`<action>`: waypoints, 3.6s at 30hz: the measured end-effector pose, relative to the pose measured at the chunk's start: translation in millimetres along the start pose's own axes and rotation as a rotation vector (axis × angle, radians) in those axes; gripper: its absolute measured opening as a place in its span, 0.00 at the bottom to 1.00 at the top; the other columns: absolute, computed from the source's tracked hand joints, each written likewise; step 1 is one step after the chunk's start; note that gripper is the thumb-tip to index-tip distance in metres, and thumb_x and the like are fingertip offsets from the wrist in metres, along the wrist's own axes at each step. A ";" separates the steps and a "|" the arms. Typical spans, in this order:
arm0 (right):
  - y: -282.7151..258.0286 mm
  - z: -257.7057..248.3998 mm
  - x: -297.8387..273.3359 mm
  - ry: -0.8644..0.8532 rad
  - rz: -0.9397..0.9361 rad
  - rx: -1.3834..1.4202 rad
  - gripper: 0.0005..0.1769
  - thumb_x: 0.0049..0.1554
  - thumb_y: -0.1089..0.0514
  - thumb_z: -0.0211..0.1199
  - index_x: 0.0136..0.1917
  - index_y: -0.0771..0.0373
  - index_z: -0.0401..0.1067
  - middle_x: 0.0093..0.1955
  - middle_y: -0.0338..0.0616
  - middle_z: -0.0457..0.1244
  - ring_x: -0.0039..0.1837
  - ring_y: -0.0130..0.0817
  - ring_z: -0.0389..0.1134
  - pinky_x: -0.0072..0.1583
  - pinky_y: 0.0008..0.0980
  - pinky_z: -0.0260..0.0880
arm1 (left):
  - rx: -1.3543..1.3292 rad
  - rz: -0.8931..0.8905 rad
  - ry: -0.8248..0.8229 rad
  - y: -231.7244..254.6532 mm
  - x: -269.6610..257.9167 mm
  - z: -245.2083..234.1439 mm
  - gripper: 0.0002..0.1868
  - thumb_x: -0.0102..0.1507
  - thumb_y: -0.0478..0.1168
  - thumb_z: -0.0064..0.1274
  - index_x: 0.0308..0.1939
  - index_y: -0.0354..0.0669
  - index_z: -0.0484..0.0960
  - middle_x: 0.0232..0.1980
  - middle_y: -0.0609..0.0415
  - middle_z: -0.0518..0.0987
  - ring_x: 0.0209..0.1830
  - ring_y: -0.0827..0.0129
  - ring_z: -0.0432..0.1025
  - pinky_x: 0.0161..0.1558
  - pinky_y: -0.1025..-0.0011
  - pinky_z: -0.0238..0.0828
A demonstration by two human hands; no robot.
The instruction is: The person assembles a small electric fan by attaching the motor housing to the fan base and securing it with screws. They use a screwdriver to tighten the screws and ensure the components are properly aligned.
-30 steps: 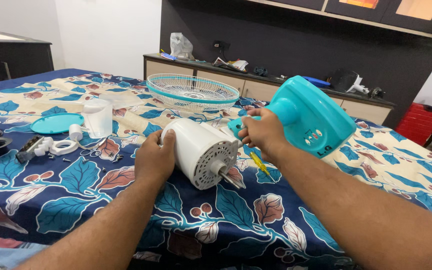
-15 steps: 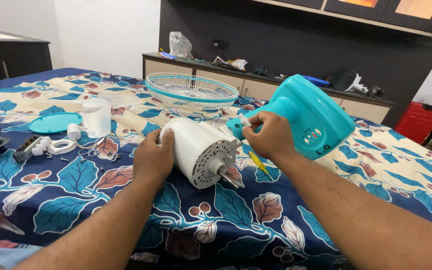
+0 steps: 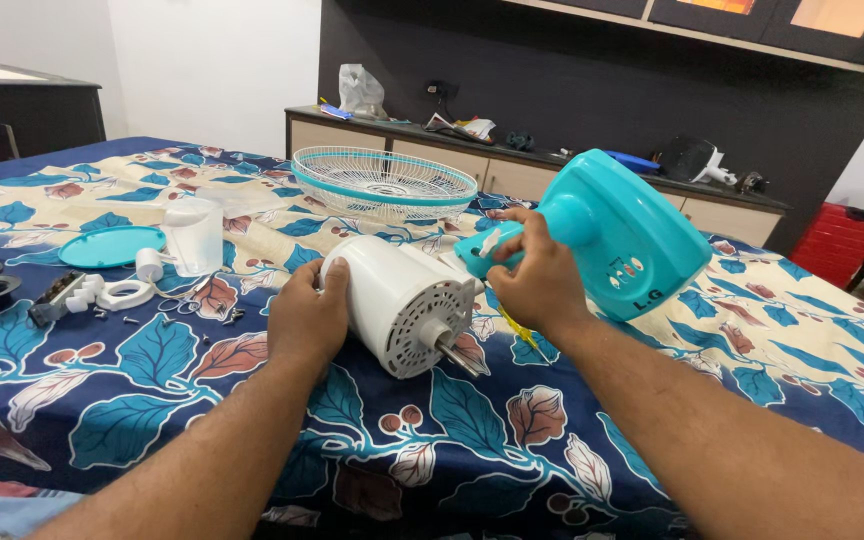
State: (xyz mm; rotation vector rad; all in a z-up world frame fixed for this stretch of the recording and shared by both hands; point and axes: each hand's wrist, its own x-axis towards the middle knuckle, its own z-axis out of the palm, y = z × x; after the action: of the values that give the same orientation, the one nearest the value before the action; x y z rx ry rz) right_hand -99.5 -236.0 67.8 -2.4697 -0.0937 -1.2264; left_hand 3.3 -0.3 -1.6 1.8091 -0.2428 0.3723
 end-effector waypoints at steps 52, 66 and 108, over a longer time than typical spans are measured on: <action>103.3 -51.5 -30.7 0.620 0.215 -0.321 0.39 0.56 0.54 0.72 0.72 0.65 0.55 0.67 0.54 0.53 0.65 0.44 0.60 0.66 0.47 0.65 | -0.100 0.228 -0.252 -20.9 12.3 0.2 0.66 0.50 0.78 0.53 0.78 0.33 0.53 0.77 0.31 0.57 0.78 0.45 0.55 0.72 0.57 0.54; 198.6 -70.7 -45.4 0.305 0.543 0.426 0.32 0.54 0.51 0.74 0.66 0.68 0.71 0.61 0.46 0.69 0.62 0.37 0.70 0.63 0.38 0.68 | 0.369 0.298 -0.508 14.4 0.7 -29.0 0.84 0.33 0.61 0.75 0.81 0.36 0.36 0.70 0.29 0.61 0.72 0.42 0.61 0.73 0.61 0.58; 200.2 -64.6 -48.8 0.499 0.439 -0.643 0.39 0.64 0.39 0.72 0.67 0.69 0.57 0.49 0.57 0.70 0.49 0.54 0.75 0.50 0.51 0.75 | 0.080 0.178 -0.895 -26.2 186.4 65.6 0.56 0.48 0.41 0.70 0.79 0.48 0.60 0.75 0.36 0.66 0.72 0.53 0.68 0.68 0.56 0.67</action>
State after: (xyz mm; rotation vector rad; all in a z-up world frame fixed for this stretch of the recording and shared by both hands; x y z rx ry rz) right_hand -133.4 -439.5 4.0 -2.3515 1.0603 -1.7997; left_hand 193.5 -51.3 29.3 1.9374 -1.0207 -0.3404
